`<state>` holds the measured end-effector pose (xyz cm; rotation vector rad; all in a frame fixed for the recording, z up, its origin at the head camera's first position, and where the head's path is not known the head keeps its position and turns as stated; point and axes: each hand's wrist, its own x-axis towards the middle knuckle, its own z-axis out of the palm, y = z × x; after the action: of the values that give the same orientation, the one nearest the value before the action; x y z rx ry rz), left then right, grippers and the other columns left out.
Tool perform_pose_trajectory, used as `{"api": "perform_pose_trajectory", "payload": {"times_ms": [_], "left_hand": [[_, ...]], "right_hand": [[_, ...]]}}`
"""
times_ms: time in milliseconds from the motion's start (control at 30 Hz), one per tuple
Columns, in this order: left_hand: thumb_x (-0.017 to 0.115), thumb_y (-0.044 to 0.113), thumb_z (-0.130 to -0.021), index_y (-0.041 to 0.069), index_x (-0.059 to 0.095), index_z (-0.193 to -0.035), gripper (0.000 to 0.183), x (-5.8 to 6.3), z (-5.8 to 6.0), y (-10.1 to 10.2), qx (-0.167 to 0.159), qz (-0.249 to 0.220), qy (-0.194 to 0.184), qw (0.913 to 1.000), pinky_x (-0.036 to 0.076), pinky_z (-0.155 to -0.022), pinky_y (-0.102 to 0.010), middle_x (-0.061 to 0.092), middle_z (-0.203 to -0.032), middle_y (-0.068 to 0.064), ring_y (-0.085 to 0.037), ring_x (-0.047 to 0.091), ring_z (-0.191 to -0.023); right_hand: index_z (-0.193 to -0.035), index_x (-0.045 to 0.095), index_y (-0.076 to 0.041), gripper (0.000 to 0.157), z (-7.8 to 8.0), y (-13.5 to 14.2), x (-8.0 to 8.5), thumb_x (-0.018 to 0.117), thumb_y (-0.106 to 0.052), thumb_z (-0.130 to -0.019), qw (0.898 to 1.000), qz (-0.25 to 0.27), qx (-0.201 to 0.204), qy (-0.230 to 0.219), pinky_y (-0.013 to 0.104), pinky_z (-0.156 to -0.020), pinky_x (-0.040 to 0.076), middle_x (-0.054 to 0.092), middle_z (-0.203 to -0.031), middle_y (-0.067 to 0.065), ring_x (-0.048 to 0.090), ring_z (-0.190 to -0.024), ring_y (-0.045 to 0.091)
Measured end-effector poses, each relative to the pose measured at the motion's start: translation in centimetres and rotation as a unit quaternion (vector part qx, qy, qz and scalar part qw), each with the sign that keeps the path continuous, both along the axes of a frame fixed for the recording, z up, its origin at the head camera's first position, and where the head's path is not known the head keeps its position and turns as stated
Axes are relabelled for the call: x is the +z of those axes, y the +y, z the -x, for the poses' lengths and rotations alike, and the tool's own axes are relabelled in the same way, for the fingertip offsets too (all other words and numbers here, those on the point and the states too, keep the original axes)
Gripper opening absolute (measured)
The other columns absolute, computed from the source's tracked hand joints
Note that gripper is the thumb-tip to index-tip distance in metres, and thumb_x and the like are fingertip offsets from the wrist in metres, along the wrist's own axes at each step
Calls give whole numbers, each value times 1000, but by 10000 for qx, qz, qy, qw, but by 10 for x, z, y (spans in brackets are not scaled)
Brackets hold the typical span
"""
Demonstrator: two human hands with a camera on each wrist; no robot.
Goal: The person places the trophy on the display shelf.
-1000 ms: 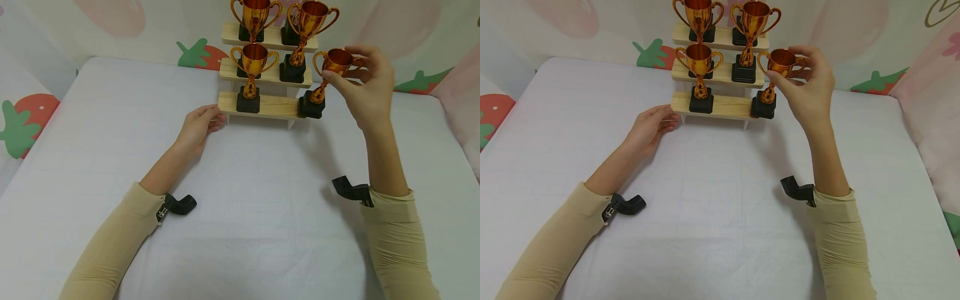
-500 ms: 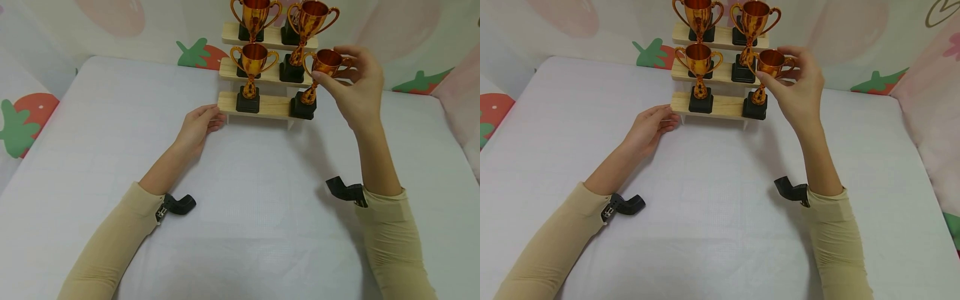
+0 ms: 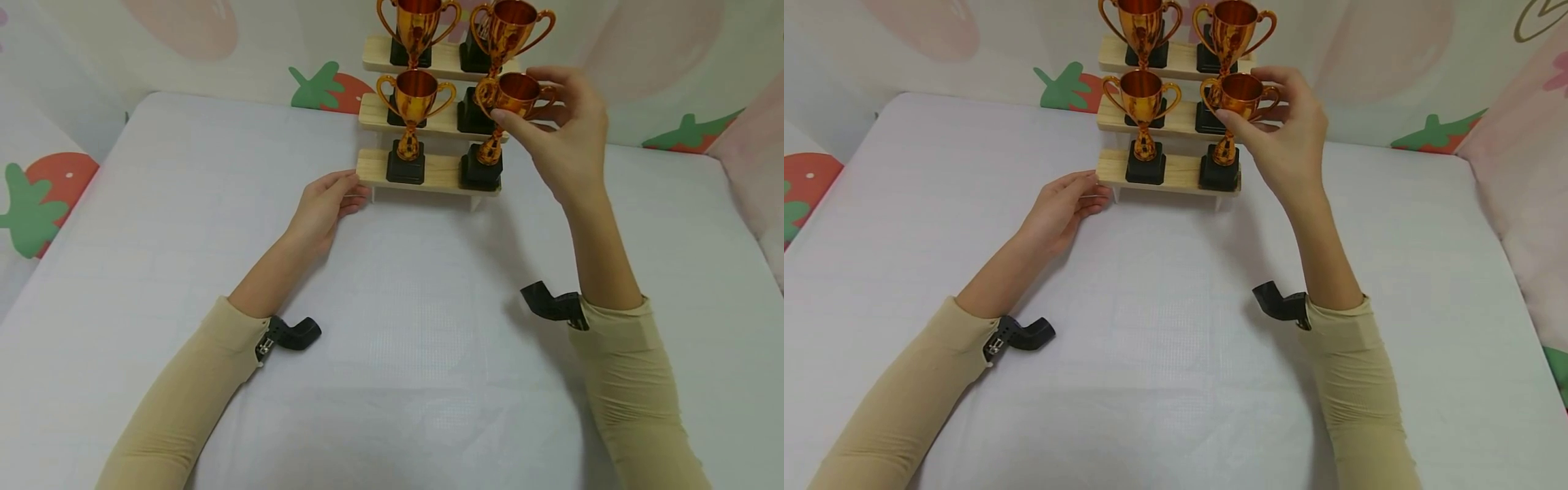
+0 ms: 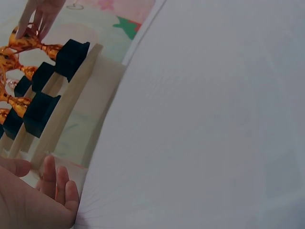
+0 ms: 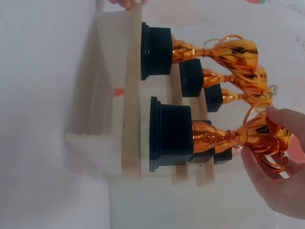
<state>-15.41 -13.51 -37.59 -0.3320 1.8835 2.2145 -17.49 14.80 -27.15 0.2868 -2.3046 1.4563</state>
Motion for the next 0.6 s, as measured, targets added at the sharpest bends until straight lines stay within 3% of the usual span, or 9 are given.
{"api": "perform_pose_trajectory", "payload": {"times_ms": [333, 600], "left_hand": [[47, 15, -114, -7, 48, -151, 42, -1, 0, 0, 5, 1, 26, 10000, 50, -91, -21, 66, -95, 4, -10, 63, -97], [47, 14, -114, -7, 48, -151, 43, -1, -1, 0, 8, -28, 19, 10000, 51, -90, -20, 67, -94, 4, -9, 64, -96]], "right_hand": [[-136, 64, -3, 49, 1, -5, -2, 84, -13, -93, 9996, -104, -4, -249, 23, -94, 57, 66, -123, 0, 64, -91, 7], [-135, 64, -2, 49, 2, -6, -5, 84, -12, -92, 9996, -93, 60, -274, 21, -90, 58, 63, -116, -9, 65, -88, 6]]}}
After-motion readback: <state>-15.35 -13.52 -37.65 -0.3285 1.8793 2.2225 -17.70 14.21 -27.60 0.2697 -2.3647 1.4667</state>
